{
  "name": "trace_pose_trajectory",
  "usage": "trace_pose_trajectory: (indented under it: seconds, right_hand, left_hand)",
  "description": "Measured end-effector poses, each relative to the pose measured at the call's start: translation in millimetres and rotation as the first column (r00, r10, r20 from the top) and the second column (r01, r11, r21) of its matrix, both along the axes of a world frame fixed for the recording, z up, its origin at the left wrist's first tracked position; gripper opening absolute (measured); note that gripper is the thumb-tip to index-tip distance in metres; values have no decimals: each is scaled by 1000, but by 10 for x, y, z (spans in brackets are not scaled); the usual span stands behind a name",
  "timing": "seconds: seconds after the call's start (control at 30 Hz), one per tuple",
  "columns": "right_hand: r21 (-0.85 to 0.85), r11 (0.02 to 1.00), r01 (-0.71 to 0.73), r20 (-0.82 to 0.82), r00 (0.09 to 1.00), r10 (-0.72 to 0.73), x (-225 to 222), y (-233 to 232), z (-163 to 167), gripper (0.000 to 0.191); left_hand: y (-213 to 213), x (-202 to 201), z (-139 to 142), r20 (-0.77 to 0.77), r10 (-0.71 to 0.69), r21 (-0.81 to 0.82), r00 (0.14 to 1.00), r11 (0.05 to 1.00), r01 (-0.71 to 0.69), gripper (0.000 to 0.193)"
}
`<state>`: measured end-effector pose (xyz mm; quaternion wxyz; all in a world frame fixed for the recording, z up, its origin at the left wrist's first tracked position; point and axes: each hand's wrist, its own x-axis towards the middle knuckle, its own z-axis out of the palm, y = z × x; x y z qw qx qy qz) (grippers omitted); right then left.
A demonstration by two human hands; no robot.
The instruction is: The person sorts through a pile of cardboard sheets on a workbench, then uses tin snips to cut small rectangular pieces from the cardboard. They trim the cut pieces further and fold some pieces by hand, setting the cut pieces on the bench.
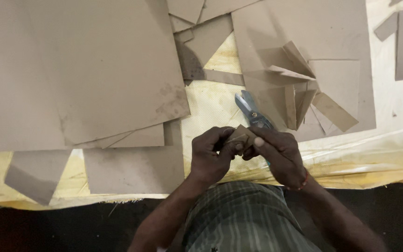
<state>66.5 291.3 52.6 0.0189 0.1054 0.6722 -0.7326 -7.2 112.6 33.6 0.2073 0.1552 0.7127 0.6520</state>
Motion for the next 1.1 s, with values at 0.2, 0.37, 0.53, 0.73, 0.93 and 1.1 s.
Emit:
trace_pose_trajectory:
  seconds: [0.2, 0.37, 0.53, 0.73, 0.93, 1.1]
  right_hand:
    - [167, 986, 26, 33, 999, -32, -31, -25, -97, 24]
    - [201, 971, 131, -55, 991, -123, -24, -15, -130, 21]
    - [285, 958, 35, -137, 990, 5, -4, 24, -80, 20]
    - [199, 980, 7, -63, 998, 6, 100, -27, -189, 20]
    - [-16, 1000, 13, 244, 970, -9, 33, -113, -505, 22]
    - [302, 949, -85, 148, 988, 41, -46, -27, -635, 18]
  left_hand:
    - [20, -10, -46, -143, -28, -62, 989, 998, 19, 20]
    - [9, -92, 7, 128, -301, -258, 945, 910, 325, 33]
    - [-45, 9, 82, 476, -305, 48, 825, 946, 321, 28]
    - [-107, 91, 59, 152, -263, -111, 953, 953, 280, 15]
    - [-132, 225, -143, -135, -247, -216, 960, 953, 214, 14]
    - [-115, 55, -450, 197, -267, -319, 943, 892, 319, 30]
